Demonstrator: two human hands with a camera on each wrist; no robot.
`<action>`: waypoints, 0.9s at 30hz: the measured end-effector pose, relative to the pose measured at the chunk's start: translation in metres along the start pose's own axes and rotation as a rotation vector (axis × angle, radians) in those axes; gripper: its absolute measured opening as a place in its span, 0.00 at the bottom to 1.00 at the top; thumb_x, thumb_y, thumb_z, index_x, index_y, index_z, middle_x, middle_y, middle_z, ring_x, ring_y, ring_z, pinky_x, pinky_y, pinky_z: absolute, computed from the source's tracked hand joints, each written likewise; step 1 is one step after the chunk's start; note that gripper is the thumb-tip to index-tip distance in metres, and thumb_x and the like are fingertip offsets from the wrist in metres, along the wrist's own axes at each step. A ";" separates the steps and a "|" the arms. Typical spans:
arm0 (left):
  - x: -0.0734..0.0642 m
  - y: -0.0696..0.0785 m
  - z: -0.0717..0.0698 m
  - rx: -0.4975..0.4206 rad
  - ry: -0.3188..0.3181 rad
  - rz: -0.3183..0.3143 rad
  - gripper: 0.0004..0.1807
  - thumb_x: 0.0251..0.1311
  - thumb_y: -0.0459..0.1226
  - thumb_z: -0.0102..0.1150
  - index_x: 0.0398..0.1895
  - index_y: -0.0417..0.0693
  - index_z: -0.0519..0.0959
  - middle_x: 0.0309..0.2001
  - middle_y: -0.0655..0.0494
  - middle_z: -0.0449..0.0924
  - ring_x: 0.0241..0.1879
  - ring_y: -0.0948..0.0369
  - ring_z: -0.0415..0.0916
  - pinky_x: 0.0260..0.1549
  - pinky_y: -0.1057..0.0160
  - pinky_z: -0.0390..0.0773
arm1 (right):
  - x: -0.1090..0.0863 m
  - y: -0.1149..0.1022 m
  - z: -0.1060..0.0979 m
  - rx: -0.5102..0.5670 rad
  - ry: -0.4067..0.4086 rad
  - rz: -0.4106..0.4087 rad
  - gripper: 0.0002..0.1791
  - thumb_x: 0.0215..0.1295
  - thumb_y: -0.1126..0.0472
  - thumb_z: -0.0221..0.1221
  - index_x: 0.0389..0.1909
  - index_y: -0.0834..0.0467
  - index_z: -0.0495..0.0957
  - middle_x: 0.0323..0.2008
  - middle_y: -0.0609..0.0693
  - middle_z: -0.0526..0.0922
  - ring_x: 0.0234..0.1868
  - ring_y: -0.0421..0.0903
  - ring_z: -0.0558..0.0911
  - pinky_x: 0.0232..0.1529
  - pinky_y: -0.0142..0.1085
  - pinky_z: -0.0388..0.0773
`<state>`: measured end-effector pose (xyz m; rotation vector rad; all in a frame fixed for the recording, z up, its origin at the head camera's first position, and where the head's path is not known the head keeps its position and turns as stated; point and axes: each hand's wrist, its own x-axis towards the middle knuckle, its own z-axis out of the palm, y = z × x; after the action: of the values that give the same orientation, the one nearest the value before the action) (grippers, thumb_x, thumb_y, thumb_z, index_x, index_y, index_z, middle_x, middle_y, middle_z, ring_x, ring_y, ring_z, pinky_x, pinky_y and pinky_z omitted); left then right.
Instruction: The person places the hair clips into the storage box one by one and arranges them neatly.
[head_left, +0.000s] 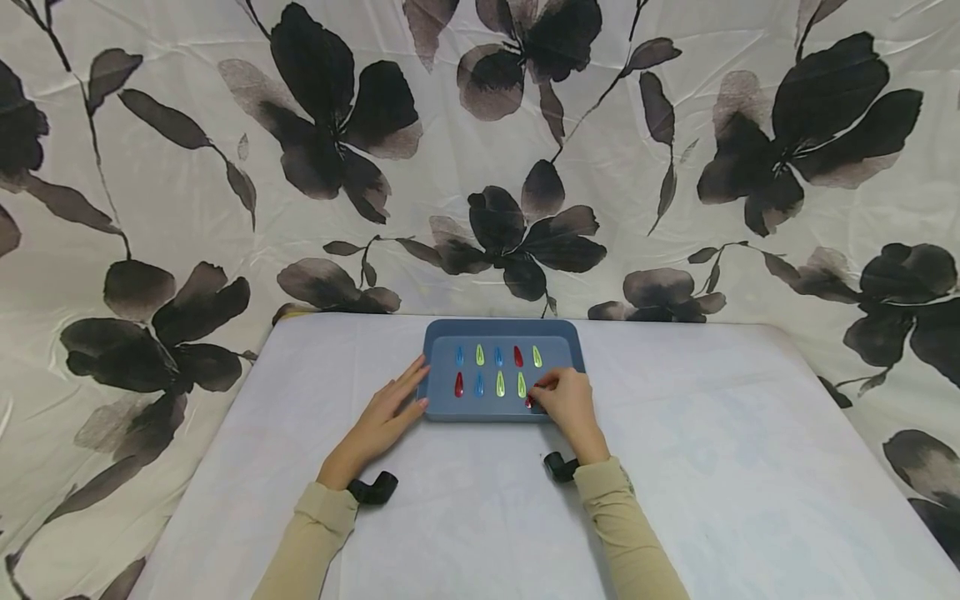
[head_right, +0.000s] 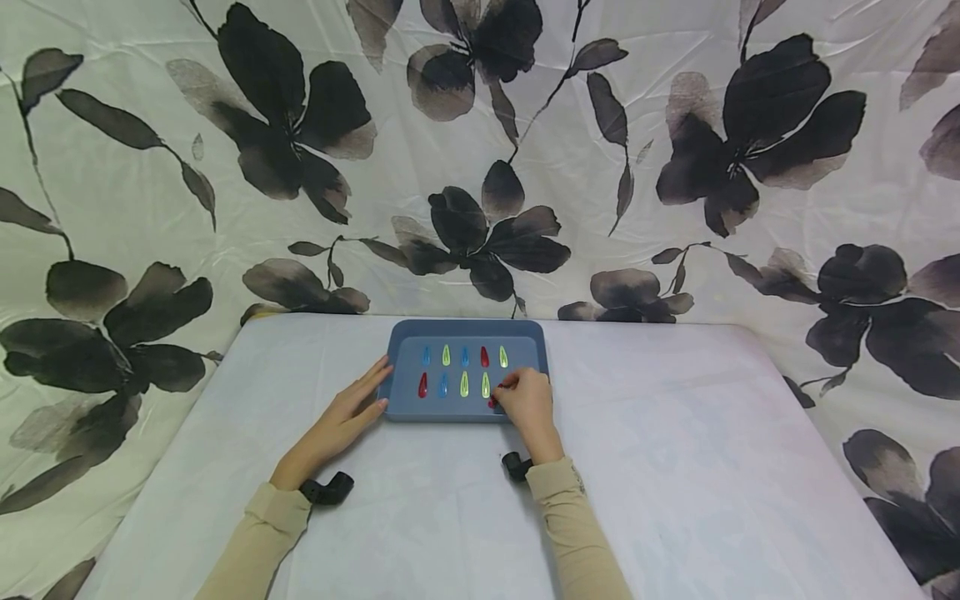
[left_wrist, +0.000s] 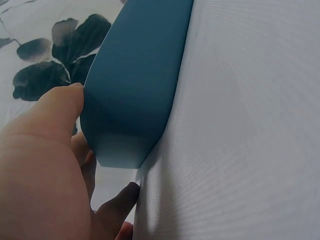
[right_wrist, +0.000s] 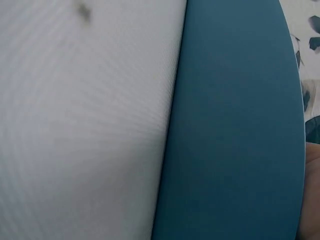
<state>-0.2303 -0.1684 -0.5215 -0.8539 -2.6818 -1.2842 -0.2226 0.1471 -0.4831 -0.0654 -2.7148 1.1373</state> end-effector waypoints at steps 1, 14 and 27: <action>0.000 0.000 0.000 0.001 0.000 0.001 0.32 0.74 0.44 0.50 0.77 0.46 0.58 0.79 0.57 0.46 0.77 0.52 0.47 0.71 0.36 0.42 | 0.000 0.000 0.000 -0.009 -0.003 -0.005 0.09 0.51 0.64 0.74 0.26 0.65 0.85 0.19 0.51 0.82 0.20 0.43 0.79 0.23 0.37 0.77; 0.000 0.000 0.000 -0.003 0.004 0.006 0.32 0.74 0.44 0.50 0.77 0.46 0.58 0.79 0.57 0.46 0.77 0.52 0.47 0.71 0.36 0.41 | 0.002 0.000 -0.001 -0.044 -0.018 0.019 0.12 0.55 0.65 0.72 0.38 0.66 0.86 0.23 0.52 0.81 0.27 0.48 0.79 0.31 0.42 0.78; -0.001 0.001 0.001 0.002 0.002 -0.006 0.32 0.74 0.45 0.50 0.77 0.47 0.58 0.79 0.56 0.46 0.77 0.52 0.46 0.71 0.36 0.41 | 0.001 0.000 -0.004 -0.021 -0.079 0.026 0.15 0.52 0.72 0.71 0.42 0.69 0.85 0.29 0.55 0.83 0.34 0.51 0.80 0.39 0.45 0.79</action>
<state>-0.2291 -0.1678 -0.5218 -0.8446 -2.6854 -1.2828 -0.2229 0.1499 -0.4807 -0.0600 -2.8033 1.1427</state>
